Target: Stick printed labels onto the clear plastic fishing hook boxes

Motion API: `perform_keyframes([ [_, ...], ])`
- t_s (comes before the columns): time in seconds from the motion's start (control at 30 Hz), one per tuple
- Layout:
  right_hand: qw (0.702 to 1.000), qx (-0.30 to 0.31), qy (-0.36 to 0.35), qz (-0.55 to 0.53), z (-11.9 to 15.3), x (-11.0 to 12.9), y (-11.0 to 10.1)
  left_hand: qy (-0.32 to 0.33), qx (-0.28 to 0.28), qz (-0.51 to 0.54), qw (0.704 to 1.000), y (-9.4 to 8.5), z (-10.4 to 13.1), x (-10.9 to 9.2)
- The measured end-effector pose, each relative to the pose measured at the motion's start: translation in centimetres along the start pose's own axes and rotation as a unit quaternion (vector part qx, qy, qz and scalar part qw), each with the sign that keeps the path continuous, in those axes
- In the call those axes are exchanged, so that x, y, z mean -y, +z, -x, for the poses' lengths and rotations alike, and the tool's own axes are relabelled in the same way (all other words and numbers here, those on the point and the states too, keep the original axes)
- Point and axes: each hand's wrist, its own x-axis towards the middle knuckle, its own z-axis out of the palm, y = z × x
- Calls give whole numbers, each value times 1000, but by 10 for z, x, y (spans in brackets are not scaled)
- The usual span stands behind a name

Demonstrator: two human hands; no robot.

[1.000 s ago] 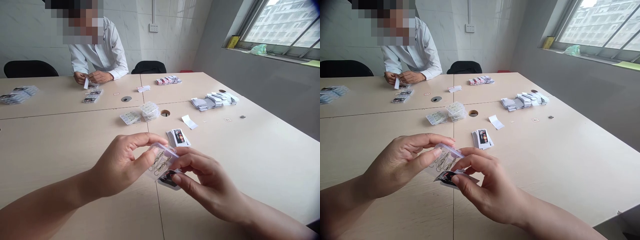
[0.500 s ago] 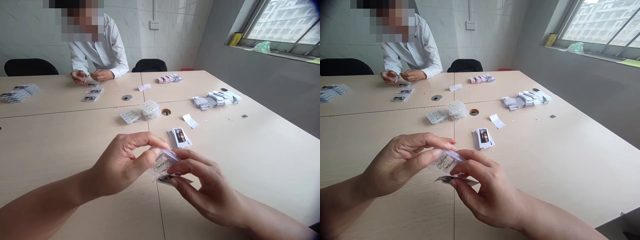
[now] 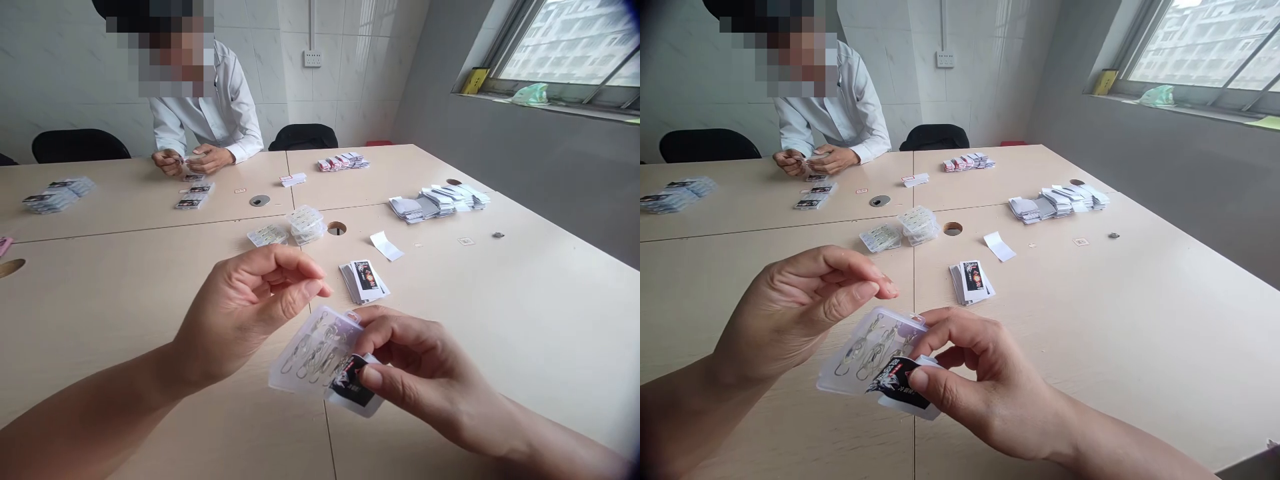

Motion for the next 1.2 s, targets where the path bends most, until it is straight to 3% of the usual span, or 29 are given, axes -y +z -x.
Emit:
perform_keyframes([
  [0.27,1000,-2,2,7,2,-1,2,1,-14,-42,999,5,1,-7],
  [0.6,1000,5,-6,14,2,-3,2,26,38,-20,999,0,2,-5],
  [1.2,999,19,-3,28,2,0,-1,-34,55,27,998,2,-2,-4],
])
